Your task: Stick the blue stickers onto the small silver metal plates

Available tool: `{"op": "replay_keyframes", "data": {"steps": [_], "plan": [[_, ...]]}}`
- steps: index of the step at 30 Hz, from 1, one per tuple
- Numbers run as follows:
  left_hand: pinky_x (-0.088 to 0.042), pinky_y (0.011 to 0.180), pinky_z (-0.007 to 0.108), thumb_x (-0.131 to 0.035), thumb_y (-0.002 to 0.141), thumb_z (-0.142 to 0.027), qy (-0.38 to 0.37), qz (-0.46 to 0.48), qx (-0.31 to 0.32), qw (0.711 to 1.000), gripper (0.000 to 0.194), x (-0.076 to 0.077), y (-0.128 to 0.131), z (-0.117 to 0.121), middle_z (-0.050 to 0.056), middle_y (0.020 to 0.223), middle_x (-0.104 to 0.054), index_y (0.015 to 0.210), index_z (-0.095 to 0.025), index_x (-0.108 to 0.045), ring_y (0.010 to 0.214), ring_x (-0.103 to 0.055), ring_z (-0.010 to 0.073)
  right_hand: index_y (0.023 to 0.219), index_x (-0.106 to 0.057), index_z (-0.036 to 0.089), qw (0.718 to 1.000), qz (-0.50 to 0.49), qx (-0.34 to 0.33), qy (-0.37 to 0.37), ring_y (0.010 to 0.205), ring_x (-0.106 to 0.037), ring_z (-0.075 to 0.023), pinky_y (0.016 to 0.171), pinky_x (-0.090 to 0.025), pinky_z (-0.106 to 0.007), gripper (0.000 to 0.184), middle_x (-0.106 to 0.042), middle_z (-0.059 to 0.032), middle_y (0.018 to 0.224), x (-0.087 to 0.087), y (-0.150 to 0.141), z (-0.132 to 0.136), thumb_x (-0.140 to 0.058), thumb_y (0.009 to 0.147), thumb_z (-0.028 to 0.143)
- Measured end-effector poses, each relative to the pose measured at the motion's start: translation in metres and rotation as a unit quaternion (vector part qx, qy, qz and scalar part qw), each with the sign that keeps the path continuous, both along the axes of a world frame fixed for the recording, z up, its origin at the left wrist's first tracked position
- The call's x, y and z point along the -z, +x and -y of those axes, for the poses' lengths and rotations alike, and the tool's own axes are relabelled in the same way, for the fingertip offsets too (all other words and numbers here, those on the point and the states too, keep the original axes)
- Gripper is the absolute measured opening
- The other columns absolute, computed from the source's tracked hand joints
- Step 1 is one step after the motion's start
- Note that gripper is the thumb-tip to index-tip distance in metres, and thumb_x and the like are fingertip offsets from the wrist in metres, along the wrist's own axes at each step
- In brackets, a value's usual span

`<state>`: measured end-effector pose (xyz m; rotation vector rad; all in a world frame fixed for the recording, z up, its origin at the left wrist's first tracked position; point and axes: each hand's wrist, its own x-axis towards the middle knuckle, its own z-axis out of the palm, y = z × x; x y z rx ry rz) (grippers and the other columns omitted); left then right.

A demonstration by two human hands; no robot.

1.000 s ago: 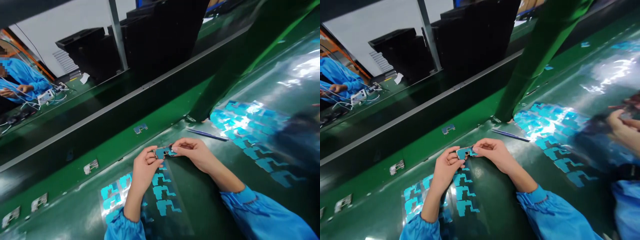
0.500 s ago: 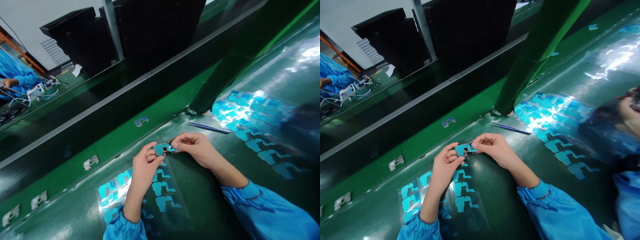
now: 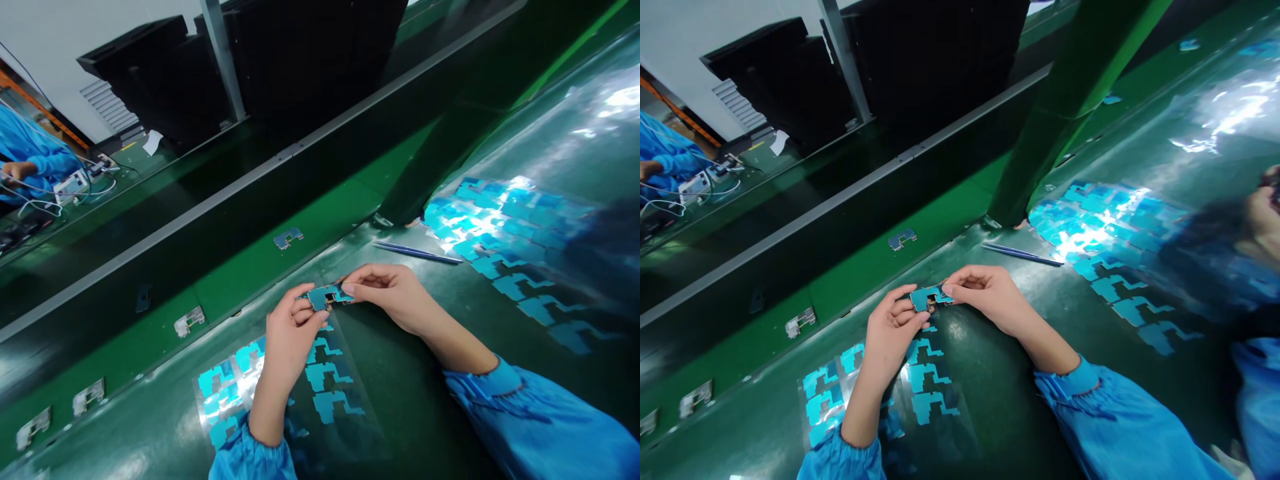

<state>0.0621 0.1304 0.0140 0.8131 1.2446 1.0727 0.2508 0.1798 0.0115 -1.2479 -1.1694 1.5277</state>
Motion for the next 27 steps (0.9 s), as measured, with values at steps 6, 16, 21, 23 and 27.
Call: {"op": "replay_keyframes", "data": {"steps": [6,16,21,23,27], "plan": [[-0.063,0.069,0.026,-0.077,0.072,-0.017,0.001,0.003,0.004,1.0,0.041,-0.0024,0.0001,0.0014,0.002,0.084,-0.074,0.111,-0.019,-0.065,0.078,-0.073,0.0162,0.073,-0.077,0.02,1.0,0.001,0.003,-0.003,0.069,-0.069,-0.018,0.065,-0.059,-0.031,0.03,-0.075,-0.0069,0.078,0.0018,0.0002,0.0002,-0.087,0.064,0.046],[-0.063,0.07,0.026,-0.077,0.073,-0.017,0.004,-0.006,0.005,1.0,0.041,-0.0035,0.0002,0.0006,0.003,0.085,-0.074,0.112,-0.018,-0.064,0.078,-0.074,0.0165,0.075,-0.077,0.02,1.0,-0.004,-0.007,-0.001,0.07,-0.07,-0.0181,0.068,-0.06,-0.031,0.028,-0.075,-0.0066,0.078,0.0043,0.0009,0.0002,-0.086,0.067,0.045],[-0.063,0.07,0.025,-0.078,0.074,-0.018,-0.001,-0.015,0.001,1.0,0.042,-0.0039,0.001,0.0018,0.003,0.087,-0.075,0.113,-0.018,-0.062,0.077,-0.073,0.0163,0.075,-0.077,0.019,1.0,0.0,-0.008,-0.012,0.071,-0.069,-0.0195,0.07,-0.06,-0.033,0.032,-0.075,-0.0067,0.077,-0.0005,0.0002,0.0002,-0.087,0.064,0.047],[-0.063,0.07,0.025,-0.078,0.073,-0.018,0.0,-0.017,0.001,1.0,0.042,-0.004,0.0011,0.0022,0.003,0.087,-0.075,0.112,-0.019,-0.062,0.076,-0.073,0.0155,0.075,-0.077,0.019,1.0,0.004,-0.009,-0.011,0.07,-0.069,-0.019,0.069,-0.059,-0.033,0.032,-0.075,-0.0066,0.077,-0.002,-0.0001,0.0001,-0.087,0.065,0.048],[-0.063,0.07,0.025,-0.077,0.073,-0.017,0.002,-0.021,0.001,1.0,0.042,-0.0041,0.0009,0.0021,0.003,0.087,-0.075,0.112,-0.019,-0.062,0.077,-0.073,0.0156,0.074,-0.076,0.019,1.0,0.018,-0.01,-0.008,0.069,-0.068,-0.0196,0.068,-0.058,-0.035,0.034,-0.074,-0.0067,0.076,-0.0039,-0.0004,0.0002,-0.085,0.064,0.05]]}}
